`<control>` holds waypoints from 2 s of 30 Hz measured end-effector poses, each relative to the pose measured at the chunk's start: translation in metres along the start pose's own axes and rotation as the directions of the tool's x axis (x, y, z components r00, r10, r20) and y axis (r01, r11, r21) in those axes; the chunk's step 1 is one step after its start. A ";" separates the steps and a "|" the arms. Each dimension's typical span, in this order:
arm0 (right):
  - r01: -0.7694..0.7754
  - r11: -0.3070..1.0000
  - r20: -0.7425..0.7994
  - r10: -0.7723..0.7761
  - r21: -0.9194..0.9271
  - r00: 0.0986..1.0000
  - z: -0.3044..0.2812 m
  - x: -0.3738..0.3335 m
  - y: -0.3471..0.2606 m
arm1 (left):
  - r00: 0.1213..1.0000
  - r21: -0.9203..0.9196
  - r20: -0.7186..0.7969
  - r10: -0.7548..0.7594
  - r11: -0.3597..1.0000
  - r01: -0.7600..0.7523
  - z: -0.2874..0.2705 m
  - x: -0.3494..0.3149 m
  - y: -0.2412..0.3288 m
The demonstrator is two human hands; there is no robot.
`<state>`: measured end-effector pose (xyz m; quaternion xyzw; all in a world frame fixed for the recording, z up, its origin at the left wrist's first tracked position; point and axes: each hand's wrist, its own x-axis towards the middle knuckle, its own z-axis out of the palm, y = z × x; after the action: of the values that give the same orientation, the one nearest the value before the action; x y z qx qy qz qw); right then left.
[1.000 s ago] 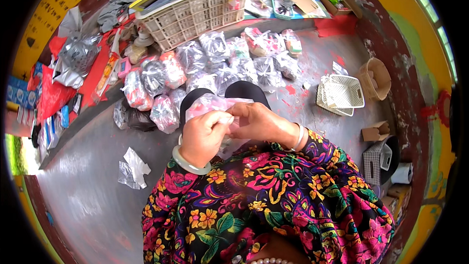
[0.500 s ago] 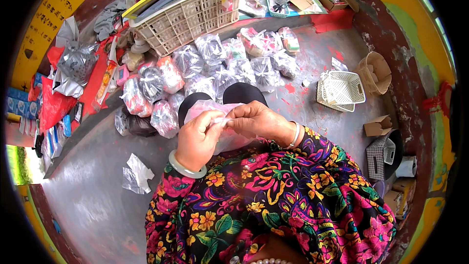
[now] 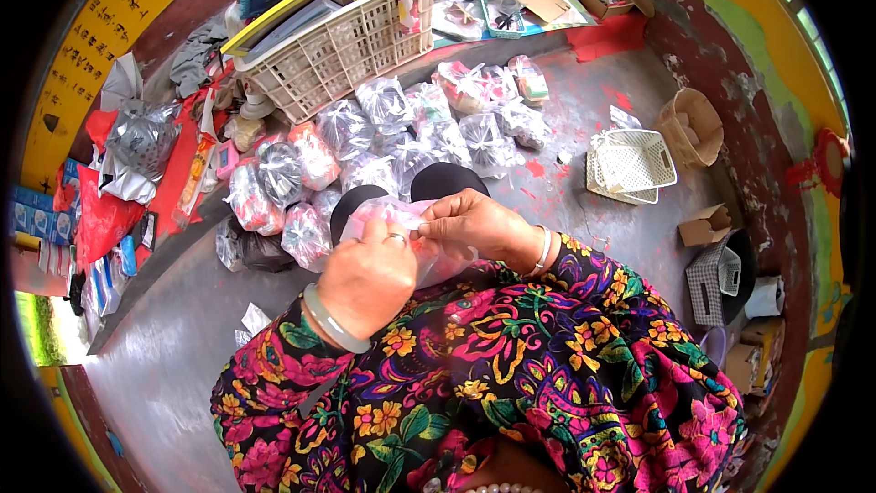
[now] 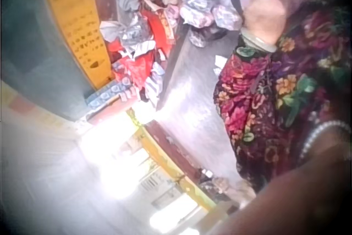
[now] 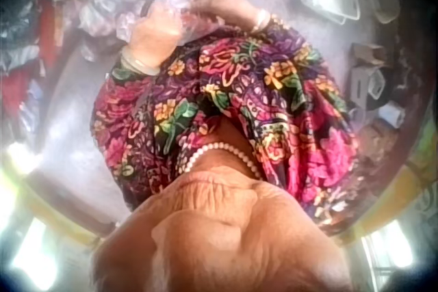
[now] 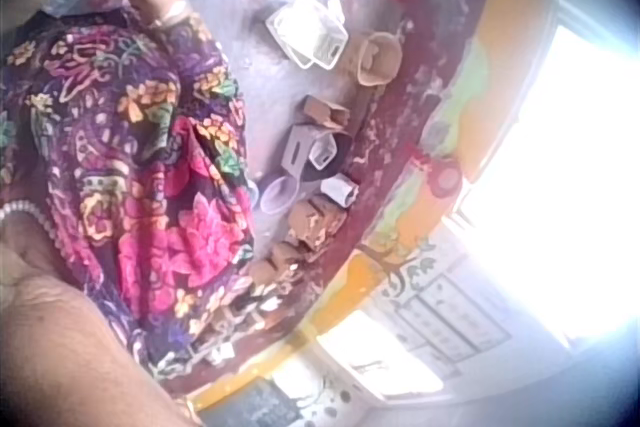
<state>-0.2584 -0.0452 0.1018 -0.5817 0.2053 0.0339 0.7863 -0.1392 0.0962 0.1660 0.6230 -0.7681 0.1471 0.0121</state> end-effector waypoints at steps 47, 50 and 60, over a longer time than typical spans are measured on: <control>-0.021 0.988 0.002 0.021 0.155 1.000 0.012 0.023 0.013 | 0.883 -0.947 0.069 -0.465 0.248 0.205 0.104 -0.035 -0.015; 0.032 0.999 0.054 -0.032 -0.011 0.998 0.006 0.025 0.011 | 0.867 -0.884 -0.019 -0.498 0.414 0.218 0.109 -0.033 -0.019; 0.324 0.040 0.220 -0.658 -0.945 0.721 0.021 0.022 0.014 | 0.873 -0.958 0.054 -0.484 0.221 0.182 0.103 -0.026 -0.021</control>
<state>-0.2363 -0.0253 0.0866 -0.9592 0.0324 -0.2064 0.1905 -0.0963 0.0920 0.0663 0.6199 -0.5419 -0.2588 0.5051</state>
